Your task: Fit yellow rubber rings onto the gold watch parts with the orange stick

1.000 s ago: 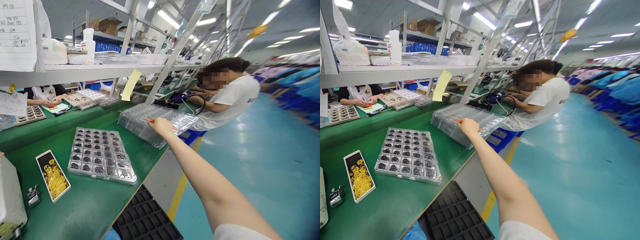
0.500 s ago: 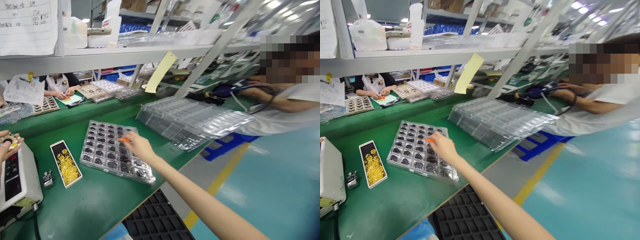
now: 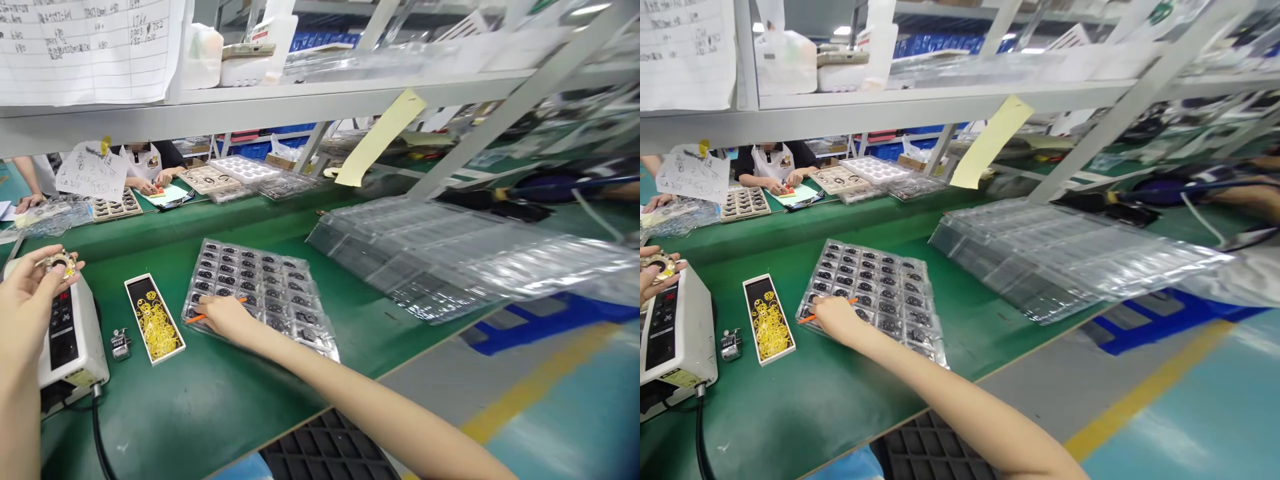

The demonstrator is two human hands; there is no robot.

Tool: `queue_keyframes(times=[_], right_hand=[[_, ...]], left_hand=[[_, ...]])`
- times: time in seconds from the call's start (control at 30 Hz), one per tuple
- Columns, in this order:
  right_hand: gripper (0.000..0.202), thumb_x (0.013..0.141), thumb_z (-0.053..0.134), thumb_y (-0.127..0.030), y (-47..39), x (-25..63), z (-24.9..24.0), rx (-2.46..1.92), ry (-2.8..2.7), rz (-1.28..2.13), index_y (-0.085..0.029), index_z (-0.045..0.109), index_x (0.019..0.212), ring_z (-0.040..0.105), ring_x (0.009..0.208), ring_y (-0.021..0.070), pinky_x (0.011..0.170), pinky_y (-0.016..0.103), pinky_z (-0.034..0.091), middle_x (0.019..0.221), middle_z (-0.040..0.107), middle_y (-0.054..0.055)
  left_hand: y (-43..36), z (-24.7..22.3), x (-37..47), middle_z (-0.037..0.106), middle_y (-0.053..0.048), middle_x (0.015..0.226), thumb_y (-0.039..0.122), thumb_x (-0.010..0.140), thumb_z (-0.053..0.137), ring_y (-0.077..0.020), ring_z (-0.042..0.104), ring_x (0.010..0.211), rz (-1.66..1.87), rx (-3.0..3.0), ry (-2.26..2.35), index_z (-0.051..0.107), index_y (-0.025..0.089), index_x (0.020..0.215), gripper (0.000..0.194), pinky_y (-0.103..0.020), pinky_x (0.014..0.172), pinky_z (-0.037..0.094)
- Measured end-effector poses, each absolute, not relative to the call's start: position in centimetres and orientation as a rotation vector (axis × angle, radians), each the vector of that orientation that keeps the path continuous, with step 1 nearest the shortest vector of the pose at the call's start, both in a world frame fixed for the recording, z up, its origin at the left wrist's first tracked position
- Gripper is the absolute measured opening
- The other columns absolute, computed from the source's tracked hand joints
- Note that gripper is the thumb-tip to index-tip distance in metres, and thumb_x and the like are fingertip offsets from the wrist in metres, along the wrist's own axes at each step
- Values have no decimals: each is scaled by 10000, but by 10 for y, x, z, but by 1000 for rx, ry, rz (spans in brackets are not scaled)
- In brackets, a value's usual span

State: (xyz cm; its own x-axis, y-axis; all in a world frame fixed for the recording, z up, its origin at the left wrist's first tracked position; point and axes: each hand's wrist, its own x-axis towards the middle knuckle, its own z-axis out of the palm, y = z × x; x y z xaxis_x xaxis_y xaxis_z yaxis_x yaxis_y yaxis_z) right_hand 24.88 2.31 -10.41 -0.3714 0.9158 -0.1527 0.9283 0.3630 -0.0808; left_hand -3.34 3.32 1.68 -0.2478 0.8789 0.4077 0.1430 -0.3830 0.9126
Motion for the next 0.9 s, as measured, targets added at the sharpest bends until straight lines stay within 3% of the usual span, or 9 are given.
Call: queue_keyframes(times=[0.3, 0.63, 0.77, 0.9], right_hand=[[212, 847, 579, -111, 0, 286, -103, 1488, 2590, -258, -153, 728, 992, 646, 942, 237, 770, 284, 453, 952, 699, 110], [354, 899, 431, -96, -22, 311, -107, 1864, 2524, -169, -168, 704, 1113, 652, 862, 194, 732, 269, 473, 996, 658, 96], [291, 917, 472, -141, -22, 305, -105, 1840, 2497, -194, -193, 727, 1047, 656, 848, 179, 730, 249, 459, 946, 671, 71], [203, 906, 535, -172, -18, 291, -107, 1798, 2428, -184, -142, 735, 927, 667, 884, 210, 714, 256, 447, 913, 689, 97]], left_hand=[[32, 16, -34, 726, -12, 806, 240, 726, 715, -175, 746, 820, 1668, 1464, 1255, 706, 191, 980, 259, -209, 708, 621], [34, 15, -32, 712, 8, 754, 205, 701, 705, -151, 736, 752, 1711, 1479, 1273, 722, 192, 994, 293, -250, 709, 631], [31, 17, -30, 709, -3, 764, 189, 711, 703, -168, 734, 765, 1706, 1460, 1324, 715, 165, 1013, 303, -325, 759, 635], [30, 19, -30, 710, -2, 770, 184, 717, 701, -166, 735, 764, 1699, 1456, 1328, 713, 163, 1021, 305, -328, 773, 632]])
